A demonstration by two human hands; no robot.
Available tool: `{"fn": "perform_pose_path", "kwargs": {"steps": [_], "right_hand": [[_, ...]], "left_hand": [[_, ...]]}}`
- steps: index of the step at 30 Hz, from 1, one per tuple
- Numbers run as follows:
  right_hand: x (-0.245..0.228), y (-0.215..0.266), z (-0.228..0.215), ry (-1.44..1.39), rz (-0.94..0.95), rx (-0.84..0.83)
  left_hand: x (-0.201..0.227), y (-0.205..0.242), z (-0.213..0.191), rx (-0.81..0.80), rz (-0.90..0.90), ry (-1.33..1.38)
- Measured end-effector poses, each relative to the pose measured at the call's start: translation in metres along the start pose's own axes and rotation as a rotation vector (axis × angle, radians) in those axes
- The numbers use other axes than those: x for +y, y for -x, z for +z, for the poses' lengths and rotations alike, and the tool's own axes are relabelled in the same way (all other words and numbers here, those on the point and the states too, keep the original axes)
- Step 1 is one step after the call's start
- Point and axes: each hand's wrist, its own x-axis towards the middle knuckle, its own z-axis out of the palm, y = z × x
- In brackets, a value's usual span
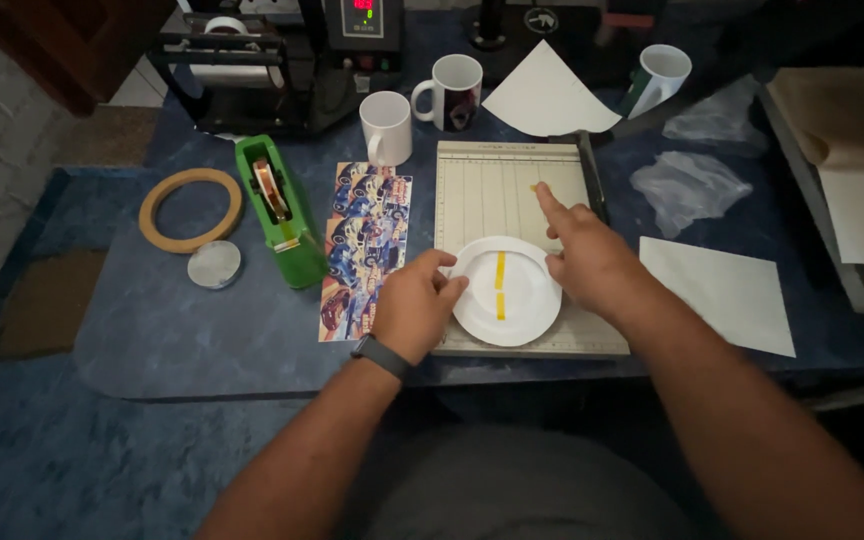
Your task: The person applies a printed design to a white mug by wrapping it around the surface and smoothing it down. They also handle a paper plate with yellow tape and use a heat press machine to process a mug.
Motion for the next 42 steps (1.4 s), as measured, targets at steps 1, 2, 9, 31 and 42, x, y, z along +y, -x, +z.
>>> {"fn": "perform_pose_path", "kwargs": {"steps": [1, 2, 9, 31, 42], "right_hand": [[-0.004, 0.001, 0.000, 0.001, 0.000, -0.003], [-0.008, 0.002, -0.001, 0.034, 0.011, 0.000], [-0.005, -0.012, 0.010, 0.284, 0.034, -0.039], [-0.012, -0.004, 0.002, 0.254, 0.088, -0.065], [0.027, -0.021, 0.017, 0.121, 0.011, 0.143]], "left_hand": [[0.001, 0.000, 0.000, -0.001, -0.002, 0.001], [0.003, -0.001, -0.001, -0.004, 0.006, -0.025], [0.001, -0.005, -0.001, -0.048, -0.011, -0.100], [-0.018, -0.010, 0.007, 0.026, 0.036, -0.019], [-0.023, -0.011, 0.009, 0.029, 0.030, 0.017]]}}
